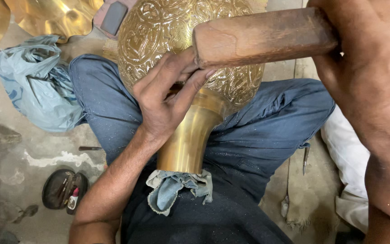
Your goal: The person sits cross-legged on the floor with an engraved brass vase held between their legs. They hold a small chisel against the vase's embossed floral patterns and strike it with a wooden mallet, repositioning the chisel across the surface to refine the raised decoration.
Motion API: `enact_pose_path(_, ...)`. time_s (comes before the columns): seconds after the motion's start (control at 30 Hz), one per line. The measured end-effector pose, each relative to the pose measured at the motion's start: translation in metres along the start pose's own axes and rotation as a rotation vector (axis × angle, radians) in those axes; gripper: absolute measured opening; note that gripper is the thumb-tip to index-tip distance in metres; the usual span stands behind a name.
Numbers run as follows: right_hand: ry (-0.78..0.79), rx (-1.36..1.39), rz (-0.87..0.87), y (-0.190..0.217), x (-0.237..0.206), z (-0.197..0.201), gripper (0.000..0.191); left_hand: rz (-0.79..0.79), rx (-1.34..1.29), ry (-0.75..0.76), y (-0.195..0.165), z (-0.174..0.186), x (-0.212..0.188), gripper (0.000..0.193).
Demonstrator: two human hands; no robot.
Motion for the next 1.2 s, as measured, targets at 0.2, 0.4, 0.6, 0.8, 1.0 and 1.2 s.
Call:
enact_pose_path(0.2,-0.068,0.065,0.091,0.006,0.007,-0.002,0.035,0.036,0.039,-0.012,0.0,0.002,-0.004,0.039)
enact_pose_path(0.4,0.054,-0.292,0.095,0.015,0.019,0.007,0.028,0.044,-0.058,-0.011,0.002,-0.001,-0.002,0.037)
enact_pose_path(0.6,0.025,-0.376,0.126,0.013,0.01,0.004,0.018,0.074,0.021,-0.011,0.001,0.002,-0.004,0.04)
enact_pose_path(0.8,0.061,-0.126,0.063,0.008,0.007,0.009,0.021,0.029,0.046,-0.022,-0.001,0.001,-0.003,0.038)
enact_pose_path(1.0,0.061,-0.275,0.124,0.014,0.013,0.008,0.027,0.017,0.089,-0.001,-0.001,0.0,-0.004,0.036)
enact_pose_path(1.2,0.004,0.388,0.034,0.001,0.001,-0.003,0.031,0.008,-0.022,-0.029,-0.001,0.003,-0.003,0.037)
Point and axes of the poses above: each hand's wrist, its own x-axis towards the middle knuckle, its own z-axis out of the back of the hand, y = z × x, the point moved 2 cm from there along x, towards the middle knuckle, and after that the axes turned 1 degree about x, right-handed, at the moved point
